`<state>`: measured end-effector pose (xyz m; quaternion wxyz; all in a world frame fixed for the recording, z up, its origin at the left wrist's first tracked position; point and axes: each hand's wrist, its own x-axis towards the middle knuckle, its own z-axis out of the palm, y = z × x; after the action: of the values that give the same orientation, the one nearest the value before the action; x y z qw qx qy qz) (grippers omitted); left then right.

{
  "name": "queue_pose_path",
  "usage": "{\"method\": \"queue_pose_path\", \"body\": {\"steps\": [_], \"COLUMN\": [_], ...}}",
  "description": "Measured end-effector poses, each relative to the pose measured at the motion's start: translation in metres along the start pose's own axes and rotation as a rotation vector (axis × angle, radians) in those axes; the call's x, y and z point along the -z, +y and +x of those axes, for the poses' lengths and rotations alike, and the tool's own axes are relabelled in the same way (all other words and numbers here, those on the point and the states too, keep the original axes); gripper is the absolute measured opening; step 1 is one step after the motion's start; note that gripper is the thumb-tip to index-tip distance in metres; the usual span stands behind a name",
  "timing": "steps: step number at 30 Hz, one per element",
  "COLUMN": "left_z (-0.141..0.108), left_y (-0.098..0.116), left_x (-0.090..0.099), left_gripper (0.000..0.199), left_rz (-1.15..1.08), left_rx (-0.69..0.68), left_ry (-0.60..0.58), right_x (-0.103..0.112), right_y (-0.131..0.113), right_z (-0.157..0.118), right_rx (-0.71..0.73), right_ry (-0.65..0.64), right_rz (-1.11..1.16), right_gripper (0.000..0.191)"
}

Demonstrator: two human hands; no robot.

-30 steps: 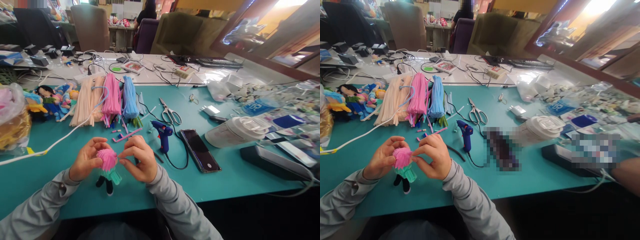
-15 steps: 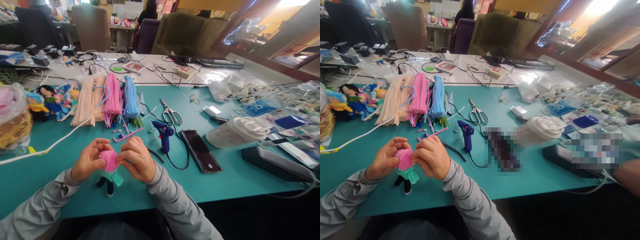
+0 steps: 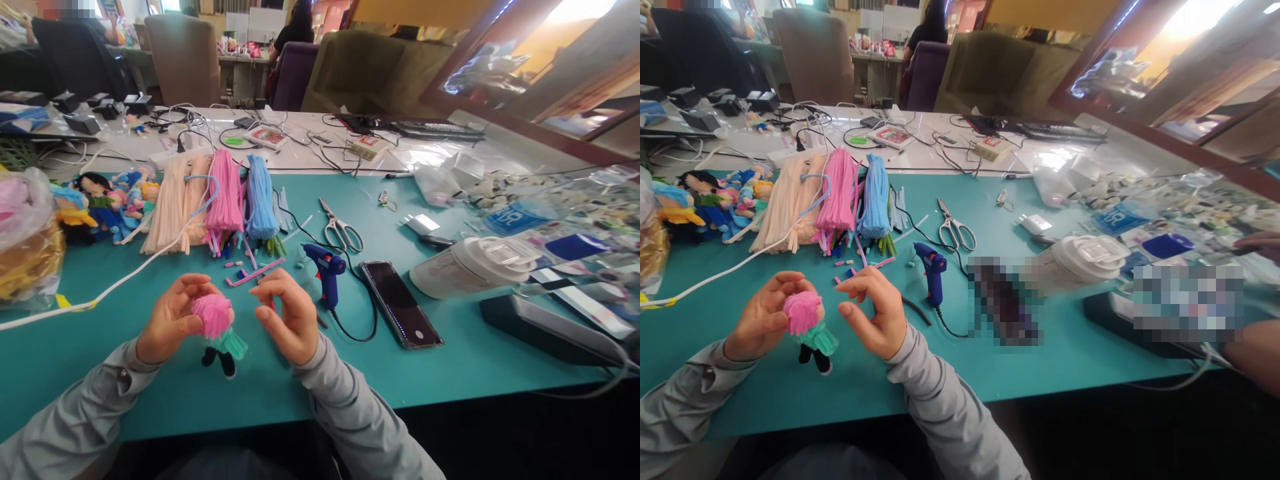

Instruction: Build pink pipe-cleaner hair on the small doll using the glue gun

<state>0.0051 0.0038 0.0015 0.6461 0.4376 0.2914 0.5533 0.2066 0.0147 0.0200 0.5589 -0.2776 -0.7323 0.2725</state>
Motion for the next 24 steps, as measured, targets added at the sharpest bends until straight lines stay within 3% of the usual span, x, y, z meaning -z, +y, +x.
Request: {"method": "queue_pose_path", "body": {"steps": [3,10,18,24], "left_z": [0.001,-0.001,-0.006,-0.005], "left_y": [0.001,-0.004,-0.009,-0.006], "left_x": [0.002,0.004,0.005,0.007], "left_gripper": [0.045,0.037,0.043,0.056], "left_rz": [0.000,0.111,0.320,0.286], "left_rx": [-0.051,-0.248,-0.501,-0.381], "left_ry": [0.080,0.098,0.003,-0.031], "right_x": [-0.003,-0.016,-0.024,-0.022], "right_y": [0.001,0.008,0.012,0.009], "right_z": [-0.001,-0.008,-0.014,-0.013], "right_rx": [-0.132,-0.281,-0.200,-0.091], "right_ry": [0.017,-0.253,-0.204,-0.131], "right_rz": [0.052,0.108,0.020,-0.019], "right_gripper": [0.014,0.045,0.016,0.011]}}
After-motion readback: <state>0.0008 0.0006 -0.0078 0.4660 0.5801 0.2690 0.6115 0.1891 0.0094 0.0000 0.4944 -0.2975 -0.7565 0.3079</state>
